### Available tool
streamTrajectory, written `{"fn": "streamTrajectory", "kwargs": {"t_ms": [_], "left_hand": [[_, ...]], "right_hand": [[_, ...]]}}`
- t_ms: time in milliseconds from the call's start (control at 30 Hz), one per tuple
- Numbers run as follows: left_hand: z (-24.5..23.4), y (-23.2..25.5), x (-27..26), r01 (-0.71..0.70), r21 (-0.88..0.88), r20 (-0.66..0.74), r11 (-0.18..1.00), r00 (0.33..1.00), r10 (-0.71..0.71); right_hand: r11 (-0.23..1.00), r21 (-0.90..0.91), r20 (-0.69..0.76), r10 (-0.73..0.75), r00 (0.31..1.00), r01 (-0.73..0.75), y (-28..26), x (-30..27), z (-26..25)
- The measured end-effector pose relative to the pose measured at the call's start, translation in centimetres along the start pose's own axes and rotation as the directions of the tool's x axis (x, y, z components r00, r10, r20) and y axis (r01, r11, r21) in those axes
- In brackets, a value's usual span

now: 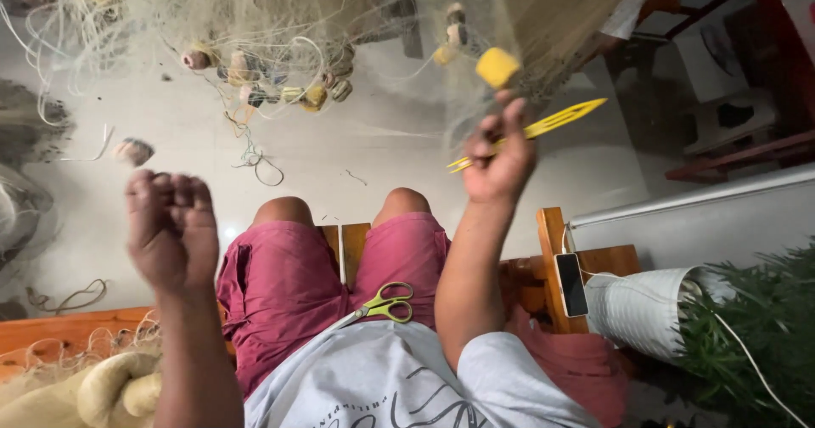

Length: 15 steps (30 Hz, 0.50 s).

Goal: Using a plastic shuttle to weave and repair a large fishing net by tying knots in the mesh.

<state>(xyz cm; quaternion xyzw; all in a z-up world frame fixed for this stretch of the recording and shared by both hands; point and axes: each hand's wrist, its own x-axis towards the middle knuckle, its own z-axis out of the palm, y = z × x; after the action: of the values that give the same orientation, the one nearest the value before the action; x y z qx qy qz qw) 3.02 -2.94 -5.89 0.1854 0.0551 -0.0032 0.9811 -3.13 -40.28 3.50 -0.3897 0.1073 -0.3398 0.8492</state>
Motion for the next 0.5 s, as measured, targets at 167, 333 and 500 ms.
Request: {"fn": "streamTrajectory", "kwargs": {"t_ms": [167,333,500], "left_hand": [[4.2,-6.2,-1.5,0.463,0.074,-0.229,0.883,0.87,-0.437],[7.3,-11.9,-4.4,0.233,0.604,0.252,0.762,0.851,-0.46],[12.4,-10.0,-3.9,-0.071,0.779,0.307,0.623,0.91,-0.28]], "right_hand": [[0.978,-0.188,0.012,0.094,0.996,-0.09,3.6,-3.6,3.1],[0.976,-0.161,0.224,0.182,0.957,-0.148,5.9,-6.9,5.1],[0.967,-0.251,0.285,0.127,0.95,-0.054,5.6,-8.0,6.7]]}}
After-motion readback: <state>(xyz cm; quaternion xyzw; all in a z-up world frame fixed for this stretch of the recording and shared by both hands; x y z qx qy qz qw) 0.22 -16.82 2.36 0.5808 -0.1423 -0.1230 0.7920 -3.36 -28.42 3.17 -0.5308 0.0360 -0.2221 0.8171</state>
